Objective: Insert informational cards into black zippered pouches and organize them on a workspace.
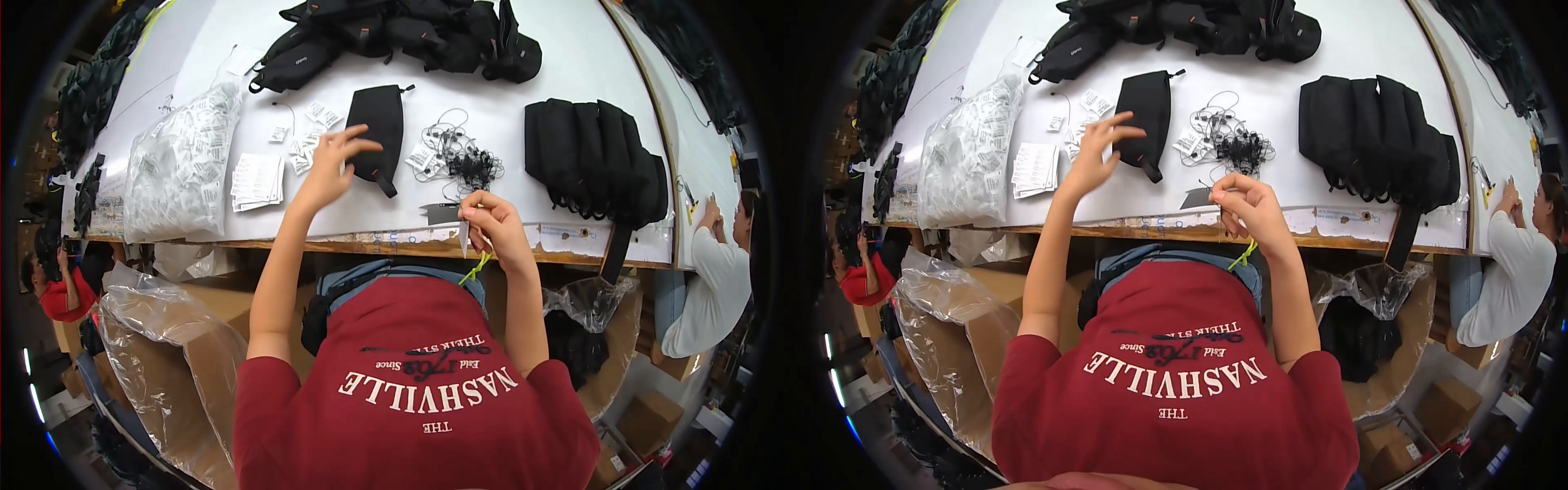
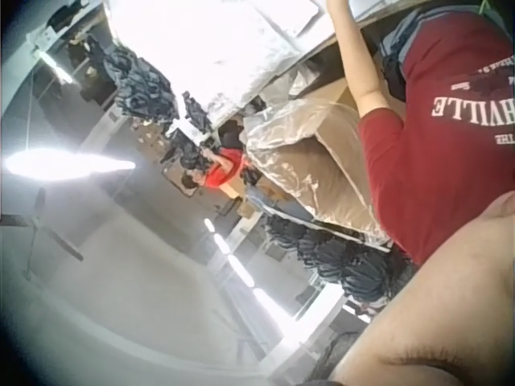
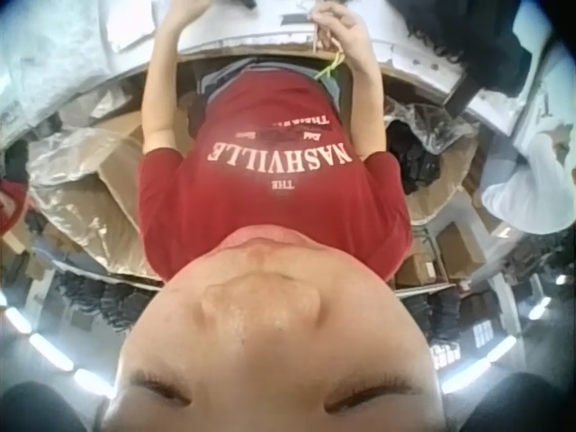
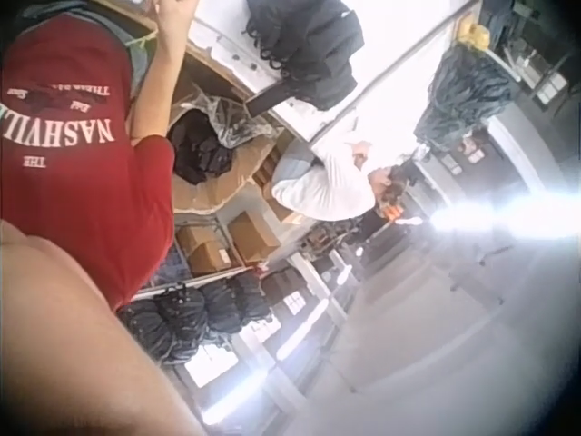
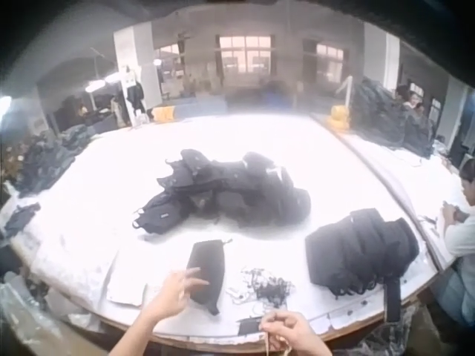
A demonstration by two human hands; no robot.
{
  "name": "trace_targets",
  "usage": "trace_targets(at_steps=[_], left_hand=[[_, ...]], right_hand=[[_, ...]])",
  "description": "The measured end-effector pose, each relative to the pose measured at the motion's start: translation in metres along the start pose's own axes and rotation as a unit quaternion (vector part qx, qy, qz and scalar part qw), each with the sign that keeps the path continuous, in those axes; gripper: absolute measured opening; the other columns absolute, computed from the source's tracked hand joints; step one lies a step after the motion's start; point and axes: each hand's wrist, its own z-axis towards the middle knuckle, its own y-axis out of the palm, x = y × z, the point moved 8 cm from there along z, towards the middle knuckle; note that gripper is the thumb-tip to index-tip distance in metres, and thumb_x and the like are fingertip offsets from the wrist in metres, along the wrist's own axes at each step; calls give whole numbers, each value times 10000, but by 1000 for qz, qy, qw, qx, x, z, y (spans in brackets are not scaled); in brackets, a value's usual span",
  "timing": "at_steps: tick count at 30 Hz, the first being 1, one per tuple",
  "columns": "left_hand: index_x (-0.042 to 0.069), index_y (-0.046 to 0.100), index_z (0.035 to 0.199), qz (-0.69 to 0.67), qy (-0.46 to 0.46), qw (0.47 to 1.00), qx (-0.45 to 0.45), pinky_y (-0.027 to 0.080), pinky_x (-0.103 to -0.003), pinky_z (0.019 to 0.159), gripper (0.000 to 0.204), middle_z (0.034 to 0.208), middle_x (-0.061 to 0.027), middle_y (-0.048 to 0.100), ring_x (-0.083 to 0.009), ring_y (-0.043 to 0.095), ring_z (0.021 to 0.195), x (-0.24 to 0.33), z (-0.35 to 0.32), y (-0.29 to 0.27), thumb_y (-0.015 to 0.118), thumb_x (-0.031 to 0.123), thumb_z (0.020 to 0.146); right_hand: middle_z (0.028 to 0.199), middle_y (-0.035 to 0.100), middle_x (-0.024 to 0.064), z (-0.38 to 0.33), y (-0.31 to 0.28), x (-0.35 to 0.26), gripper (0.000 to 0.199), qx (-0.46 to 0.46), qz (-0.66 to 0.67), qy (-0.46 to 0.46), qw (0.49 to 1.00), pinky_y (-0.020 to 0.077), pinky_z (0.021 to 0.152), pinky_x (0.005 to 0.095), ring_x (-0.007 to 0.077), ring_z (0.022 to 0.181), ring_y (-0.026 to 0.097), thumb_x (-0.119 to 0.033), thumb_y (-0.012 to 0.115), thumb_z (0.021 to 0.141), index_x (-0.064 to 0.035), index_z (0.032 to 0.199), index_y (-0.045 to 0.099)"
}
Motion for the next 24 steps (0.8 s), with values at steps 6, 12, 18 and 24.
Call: trace_targets(at_steps=[6,12,18,24], left_hand=[[243,675,980,105,25,994,-23,257,-416,1017,356,1389,-9,429,-294,345,1253,28,-48,43,614,-11,739],[211,678,888,168,43,981,91,268,-396,963,159,1291,34,492,-257,380,1204,32,-51,41,688,129,752],[140,682,785,-20,45,972,232,330,-334,809,169,852,2,558,-204,451,869,61,-60,1,741,59,650],[110,671,772,-43,-63,979,191,303,-310,729,158,670,3,458,-180,410,726,74,-90,-13,738,65,637]], right_hand=[[547,495,-36,3,19,2,113,-36,-15,32,999,277,387,180,14,434,395,-115,629,870,-3,885,619],[553,508,-25,9,40,12,138,-47,-37,20,998,279,382,180,12,416,395,-144,638,878,-8,902,626],[517,484,-30,16,30,-1,95,109,-228,-108,961,297,422,225,21,453,409,-135,650,857,-40,867,645],[576,532,-9,17,73,-16,49,34,-336,-186,923,330,455,211,36,488,440,-79,645,838,-48,874,652]])
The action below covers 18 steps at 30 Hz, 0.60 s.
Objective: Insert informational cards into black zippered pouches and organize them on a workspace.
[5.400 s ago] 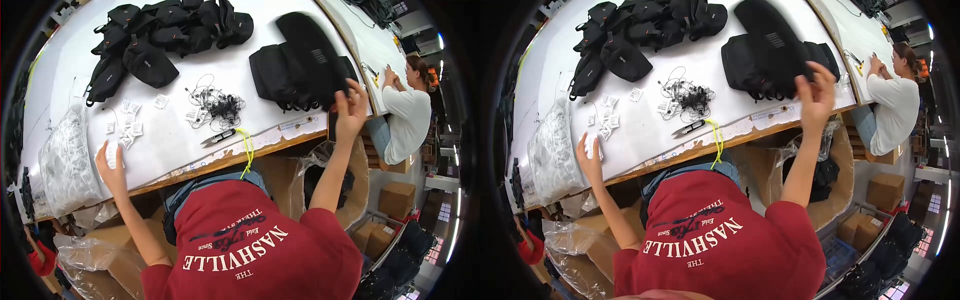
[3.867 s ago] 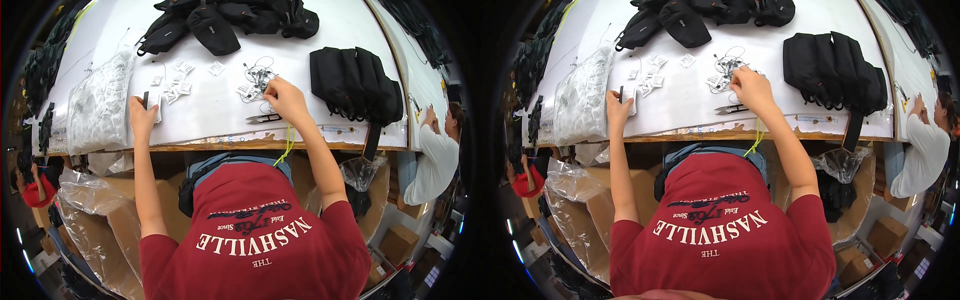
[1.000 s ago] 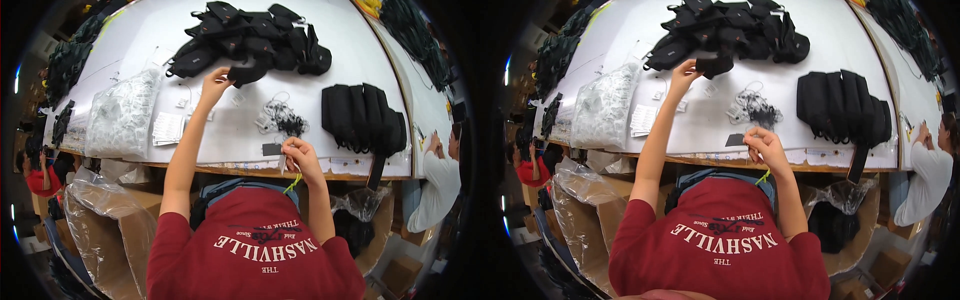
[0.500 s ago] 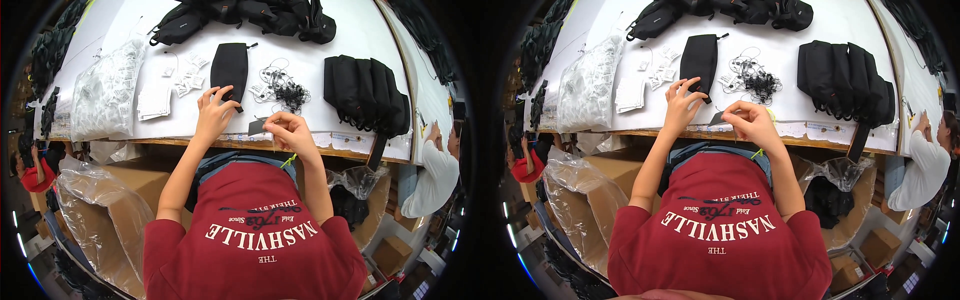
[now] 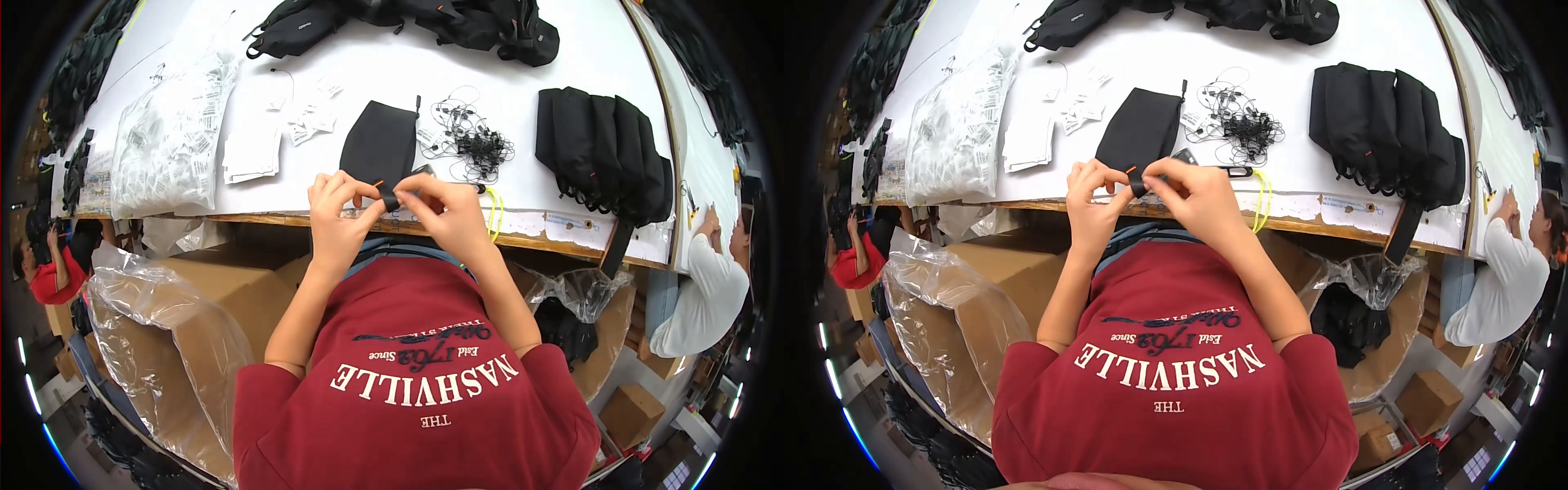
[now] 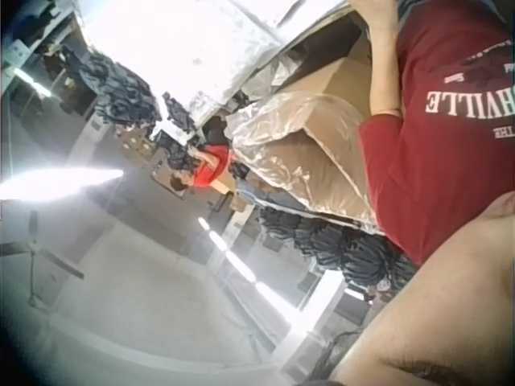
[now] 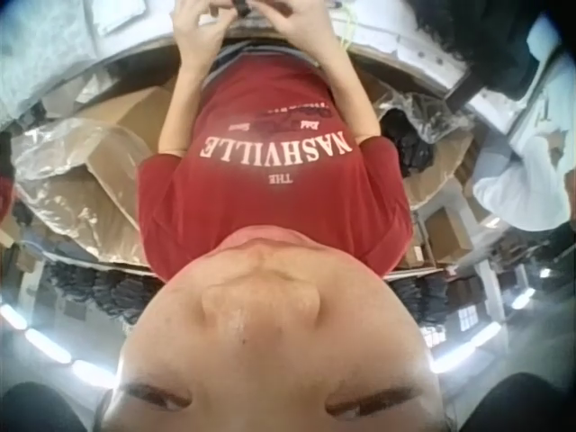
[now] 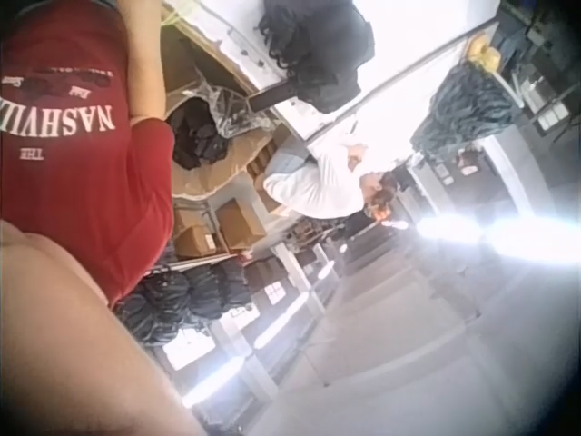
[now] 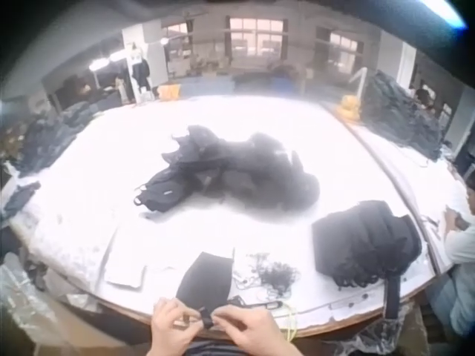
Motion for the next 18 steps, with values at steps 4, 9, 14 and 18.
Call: trace_targets(at_steps=[4,9,14,18], left_hand=[[69,690,823,-104,-107,988,-40,337,-294,723,138,687,-14,489,-162,433,733,-18,-15,3,722,67,689],[21,693,839,-229,-158,960,-23,382,-247,712,97,742,-23,546,-129,488,750,-18,-28,5,706,25,743],[10,633,862,-288,-137,947,16,387,-217,709,46,818,-16,560,-88,484,763,-13,-27,-3,650,2,819],[-2,588,921,-397,-157,904,20,376,-184,659,45,855,-14,574,-58,469,717,0,-16,-13,586,-3,876]], right_hand=[[676,623,53,-2,9,-16,76,-55,-49,-95,993,411,486,255,138,504,525,-57,664,805,-56,881,659],[720,641,78,-13,14,-18,105,-55,-81,-128,987,480,546,336,262,627,617,-111,669,781,-78,880,657],[649,507,-48,-15,26,20,120,-146,232,133,952,390,536,195,8,582,435,-156,625,887,-38,883,608],[797,556,30,-12,1,10,108,-147,389,115,902,428,716,243,101,770,534,-122,597,889,-34,875,535]])
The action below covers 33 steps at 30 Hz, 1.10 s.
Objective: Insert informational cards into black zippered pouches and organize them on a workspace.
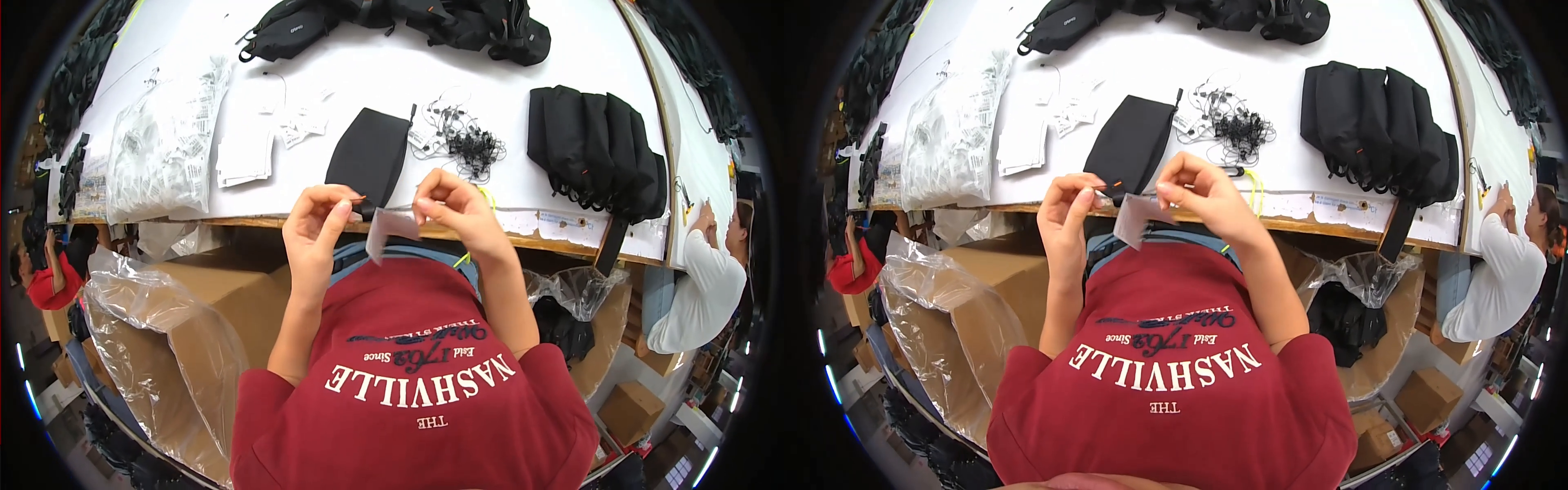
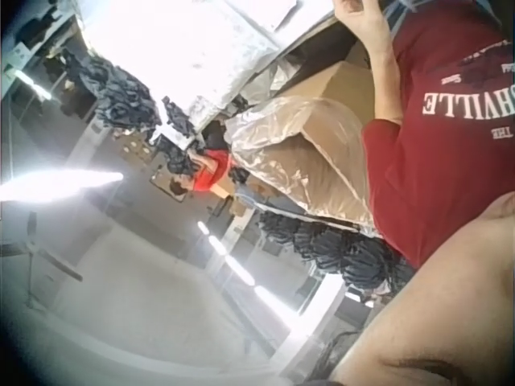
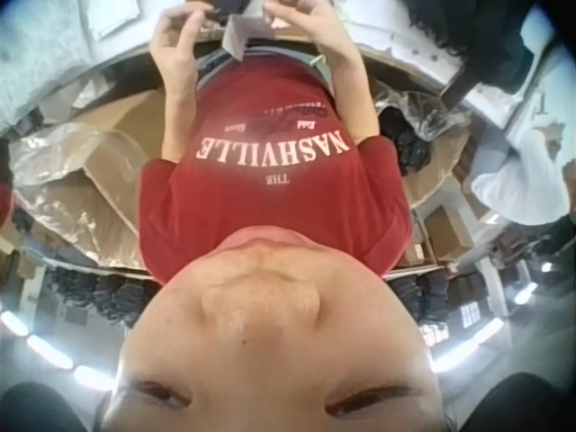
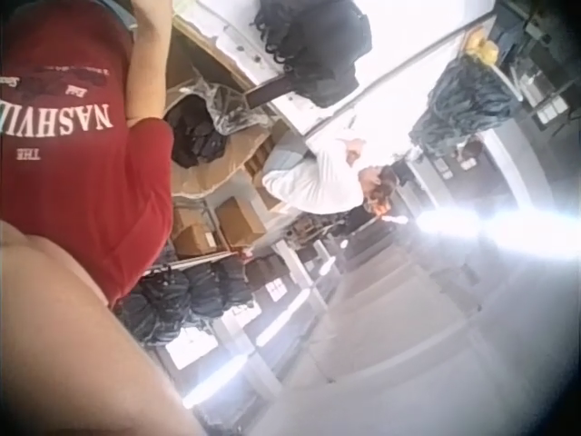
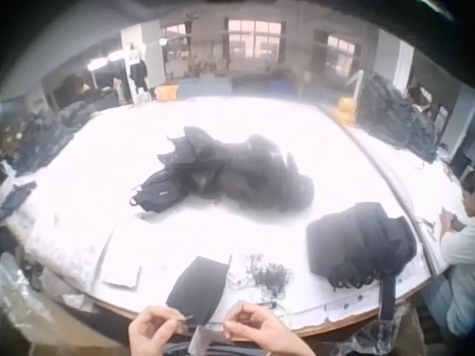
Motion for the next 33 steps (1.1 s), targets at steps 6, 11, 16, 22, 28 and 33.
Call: trace_targets(at_steps=[6,11,16,22,28,33], left_hand=[[-4,617,930,-5,-60,996,-63,304,-155,547,71,720,47,516,5,394,605,-3,-3,21,619,10,861],[0,651,886,62,-80,991,-82,205,-164,482,53,578,108,363,21,266,521,-6,-6,26,658,24,839],[3,652,878,59,-90,990,-88,192,-172,474,55,557,112,344,22,251,511,-4,-8,30,664,30,832],[8,645,850,76,-88,990,-84,194,-173,470,45,542,114,335,24,252,505,-4,-7,30,667,40,827],[13,646,823,87,-91,989,-79,188,-178,469,34,537,116,315,23,242,503,-5,-7,28,664,42,822],[14,650,823,105,-107,982,-112,181,-184,467,34,537,116,294,17,228,505,-6,-6,28,667,42,814]], right_hand=[[827,604,74,-8,6,-19,108,-8,32,-34,999,349,538,177,56,635,484,-131,588,893,-47,918,525],[841,628,64,-12,15,-13,121,-30,70,-22,997,335,538,179,44,665,487,-118,552,931,-55,1013,491],[792,603,94,-11,21,-13,163,-3,50,-66,997,312,493,170,51,598,475,-91,511,946,-49,1086,438],[809,585,46,-12,27,-13,129,39,22,-82,996,432,621,197,76,713,552,-48,533,928,-48,1033,458],[826,582,39,-11,25,-11,126,60,-43,-98,993,461,664,218,85,742,572,-28,563,906,-39,993,473],[797,576,24,-11,25,-12,129,30,-68,-54,996,451,656,209,77,733,567,-35,589,892,-42,957,478]])
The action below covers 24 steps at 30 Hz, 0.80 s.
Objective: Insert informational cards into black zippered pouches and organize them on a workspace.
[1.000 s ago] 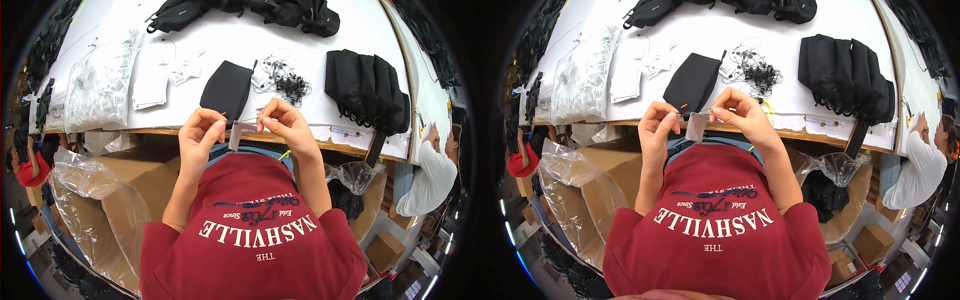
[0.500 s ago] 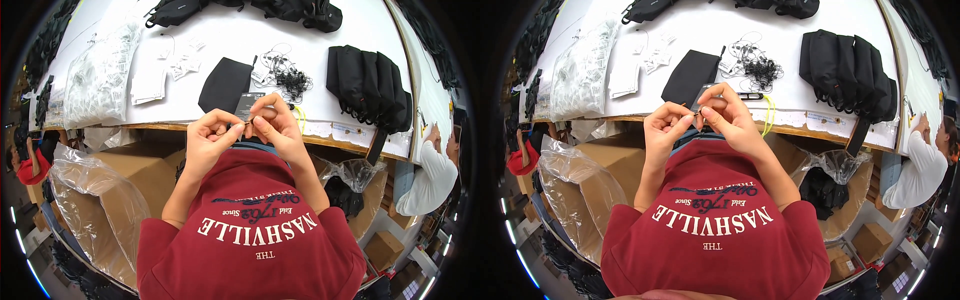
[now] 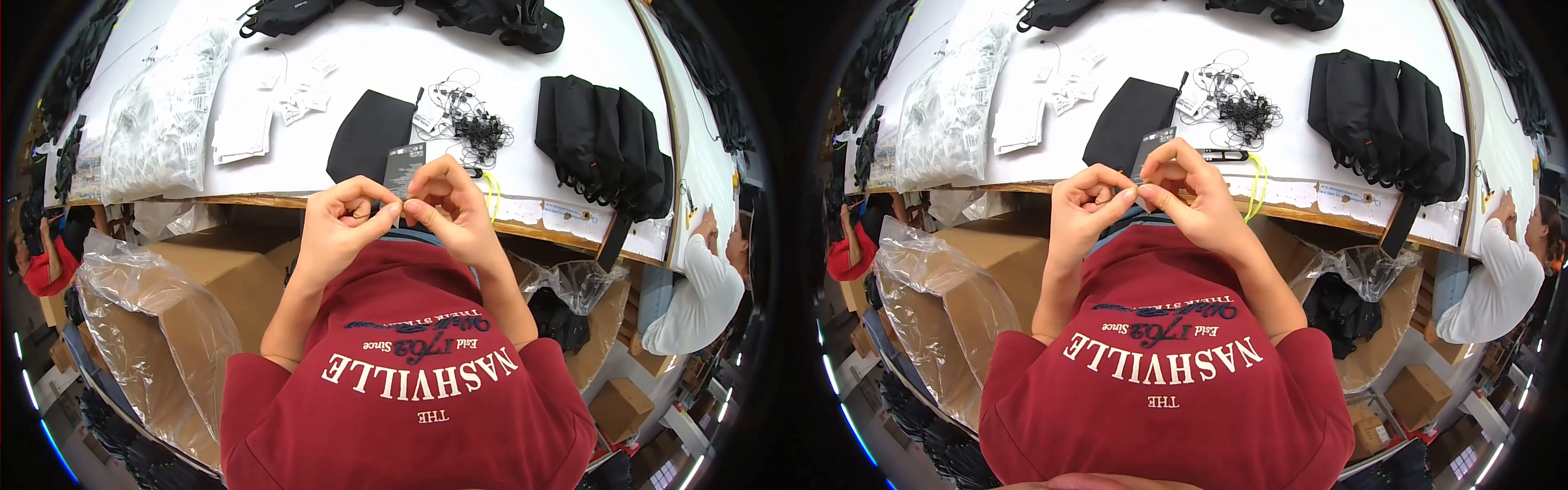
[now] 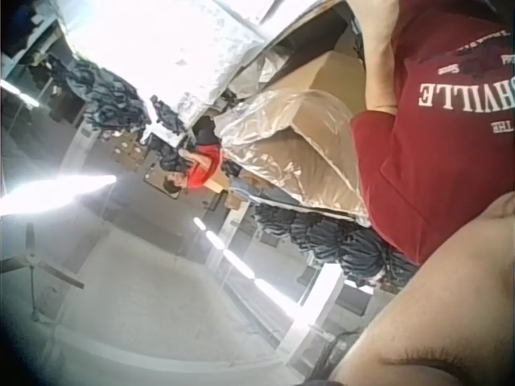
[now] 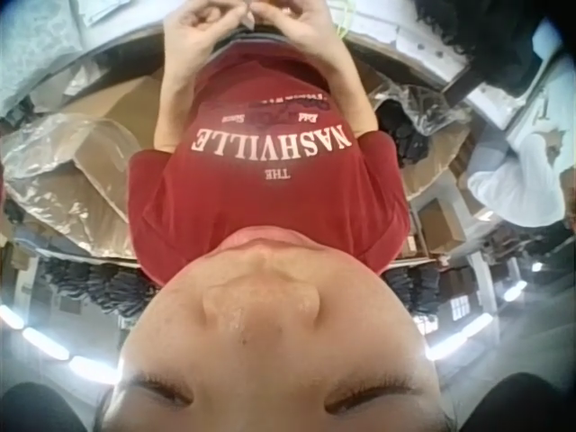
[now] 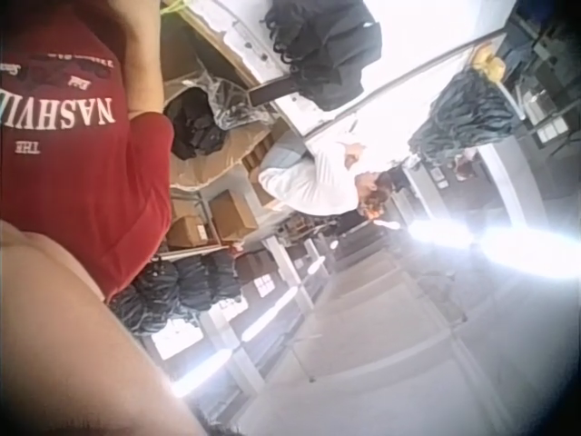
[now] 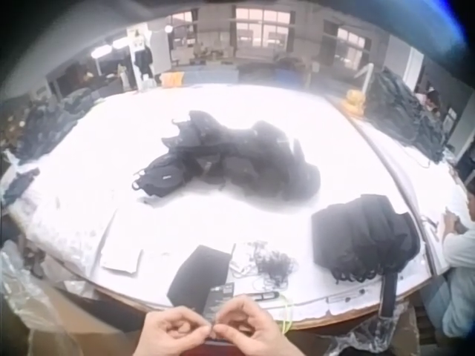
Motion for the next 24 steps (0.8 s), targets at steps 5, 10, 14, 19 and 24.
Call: trace_targets(at_steps=[5,10,14,19,24], left_hand=[[11,655,845,110,44,993,-4,177,-197,462,48,540,116,284,8,226,505,12,-2,4,669,48,817],[13,661,846,58,37,997,-19,179,-198,457,46,544,111,300,10,237,504,14,2,6,670,49,819],[13,665,846,16,23,999,-30,175,-196,461,47,542,109,311,12,247,503,18,4,7,671,49,817],[14,665,847,33,30,999,-25,176,-193,467,50,546,107,329,9,253,507,19,2,7,676,47,811],[20,664,835,26,37,998,-38,187,-198,471,53,550,99,337,1,261,510,22,1,8,685,44,794]], right_hand=[[769,565,15,-1,-2,-4,141,-11,-42,17,999,428,626,202,65,704,554,-46,602,887,-48,951,477],[711,544,6,0,-7,0,118,-61,90,32,994,348,540,177,40,619,499,-97,564,919,-67,992,477],[603,498,-20,7,-42,11,116,59,114,-4,992,247,481,166,18,529,387,-163,504,949,-88,1038,504],[620,490,-37,13,-66,68,180,118,-51,120,984,259,473,172,6,514,330,-240,503,953,-81,980,583],[623,506,-36,19,-46,96,299,57,-4,187,981,321,497,180,18,544,408,-331,483,965,-65,897,601]])
